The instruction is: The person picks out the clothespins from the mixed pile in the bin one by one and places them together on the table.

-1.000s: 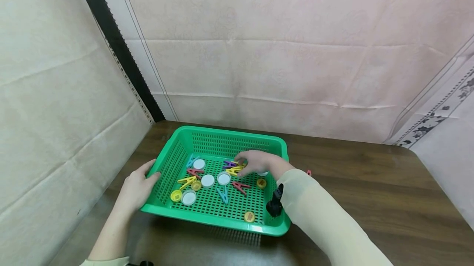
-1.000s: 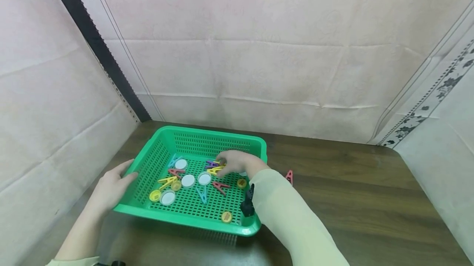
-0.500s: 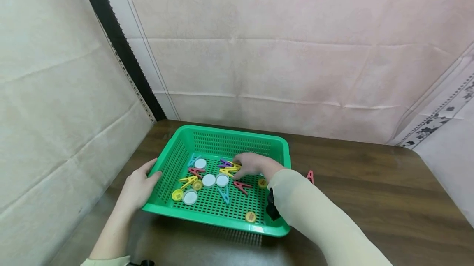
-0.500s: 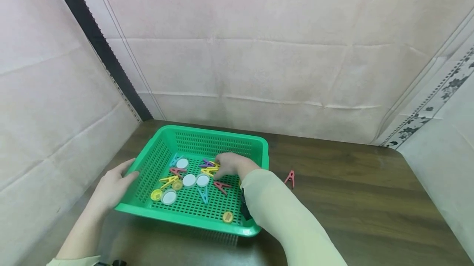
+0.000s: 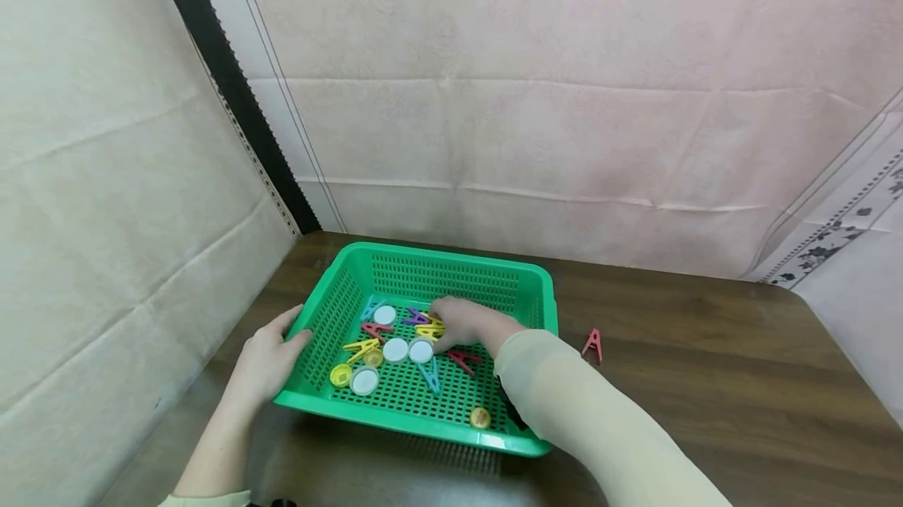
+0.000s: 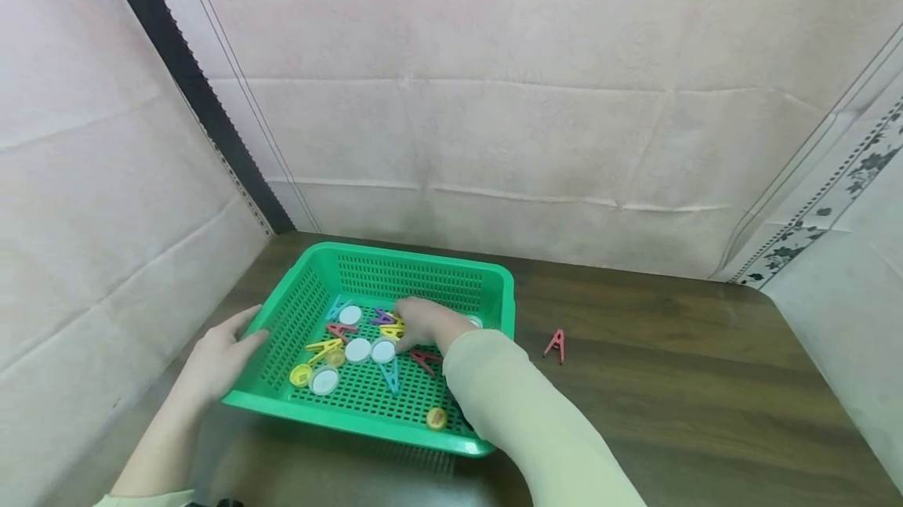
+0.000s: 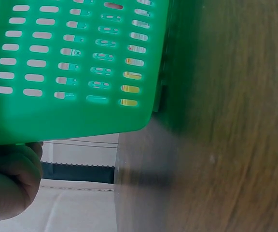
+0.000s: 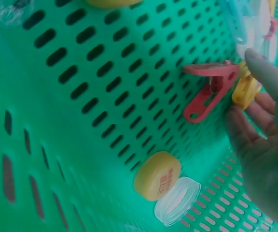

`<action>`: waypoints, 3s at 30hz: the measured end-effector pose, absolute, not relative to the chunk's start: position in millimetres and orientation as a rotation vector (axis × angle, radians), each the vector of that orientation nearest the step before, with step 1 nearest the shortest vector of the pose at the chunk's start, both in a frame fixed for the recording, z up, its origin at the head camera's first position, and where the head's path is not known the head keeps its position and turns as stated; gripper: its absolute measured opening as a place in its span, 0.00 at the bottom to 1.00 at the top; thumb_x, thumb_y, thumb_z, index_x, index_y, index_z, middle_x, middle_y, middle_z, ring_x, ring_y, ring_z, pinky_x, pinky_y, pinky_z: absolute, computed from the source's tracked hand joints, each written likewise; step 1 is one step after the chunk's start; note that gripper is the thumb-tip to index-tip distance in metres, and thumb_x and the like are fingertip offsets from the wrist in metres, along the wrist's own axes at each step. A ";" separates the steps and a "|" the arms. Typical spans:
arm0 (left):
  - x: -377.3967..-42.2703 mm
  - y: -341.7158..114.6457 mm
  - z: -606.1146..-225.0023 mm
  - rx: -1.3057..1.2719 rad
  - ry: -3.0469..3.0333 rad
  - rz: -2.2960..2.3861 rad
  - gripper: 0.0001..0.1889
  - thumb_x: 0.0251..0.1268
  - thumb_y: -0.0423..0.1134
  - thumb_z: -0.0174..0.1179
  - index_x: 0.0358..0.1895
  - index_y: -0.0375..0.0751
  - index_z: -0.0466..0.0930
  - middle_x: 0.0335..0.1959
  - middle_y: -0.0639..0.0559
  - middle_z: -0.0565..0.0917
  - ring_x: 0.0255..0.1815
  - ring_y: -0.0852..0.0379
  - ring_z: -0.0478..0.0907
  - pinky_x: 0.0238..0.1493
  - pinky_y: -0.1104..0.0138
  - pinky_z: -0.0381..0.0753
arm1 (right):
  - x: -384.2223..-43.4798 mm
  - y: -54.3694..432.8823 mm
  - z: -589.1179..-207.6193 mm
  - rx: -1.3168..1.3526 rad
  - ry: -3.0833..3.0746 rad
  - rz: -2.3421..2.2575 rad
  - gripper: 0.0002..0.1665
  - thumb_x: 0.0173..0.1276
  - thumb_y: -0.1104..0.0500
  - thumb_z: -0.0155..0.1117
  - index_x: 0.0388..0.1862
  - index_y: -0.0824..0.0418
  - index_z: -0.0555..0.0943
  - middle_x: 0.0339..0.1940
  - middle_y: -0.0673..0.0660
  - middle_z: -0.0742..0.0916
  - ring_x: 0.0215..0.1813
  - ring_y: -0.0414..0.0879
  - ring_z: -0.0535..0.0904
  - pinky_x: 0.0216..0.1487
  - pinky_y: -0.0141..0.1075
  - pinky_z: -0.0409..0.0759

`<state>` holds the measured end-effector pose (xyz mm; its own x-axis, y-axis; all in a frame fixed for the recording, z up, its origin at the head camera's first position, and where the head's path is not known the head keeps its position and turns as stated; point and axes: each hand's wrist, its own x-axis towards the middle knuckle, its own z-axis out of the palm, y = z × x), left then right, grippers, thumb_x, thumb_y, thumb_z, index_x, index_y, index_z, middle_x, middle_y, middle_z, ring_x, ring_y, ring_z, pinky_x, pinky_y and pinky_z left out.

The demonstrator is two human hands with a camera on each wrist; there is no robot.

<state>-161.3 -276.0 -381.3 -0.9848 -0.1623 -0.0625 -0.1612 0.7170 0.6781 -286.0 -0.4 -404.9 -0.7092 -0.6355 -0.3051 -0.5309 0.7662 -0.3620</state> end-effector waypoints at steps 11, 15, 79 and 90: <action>-161.4 -276.1 -381.8 0.280 -2.910 -1.132 0.31 0.71 0.49 0.46 0.72 0.39 0.56 0.50 0.37 0.76 0.24 0.54 0.73 0.27 0.62 0.70 | -284.5 -5.9 -404.9 -0.945 2.538 -0.296 0.28 0.60 0.52 0.68 0.60 0.54 0.74 0.51 0.49 0.77 0.47 0.41 0.71 0.49 0.37 0.72; -161.0 -275.9 -382.6 0.283 -2.909 -1.135 0.31 0.71 0.49 0.46 0.72 0.39 0.56 0.47 0.38 0.77 0.23 0.54 0.73 0.26 0.62 0.70 | -285.6 -6.7 -406.3 -0.975 2.521 -0.295 0.26 0.61 0.53 0.68 0.57 0.54 0.75 0.49 0.48 0.78 0.44 0.41 0.71 0.48 0.37 0.72; -157.4 -277.2 -382.9 0.198 -2.955 -1.067 0.31 0.72 0.49 0.43 0.72 0.34 0.54 0.55 0.32 0.73 0.24 0.53 0.72 0.26 0.63 0.69 | -284.0 86.3 -331.0 -1.043 2.696 -0.617 0.19 0.62 0.51 0.66 0.51 0.55 0.80 0.44 0.48 0.82 0.46 0.41 0.77 0.48 0.36 0.75; -158.3 -277.4 -382.2 0.200 -2.965 -1.068 0.32 0.72 0.50 0.43 0.71 0.33 0.54 0.52 0.32 0.74 0.23 0.53 0.72 0.25 0.63 0.69 | -283.5 127.6 -334.0 -0.978 2.741 -0.727 0.19 0.61 0.53 0.66 0.51 0.56 0.80 0.45 0.50 0.82 0.47 0.44 0.76 0.49 0.40 0.75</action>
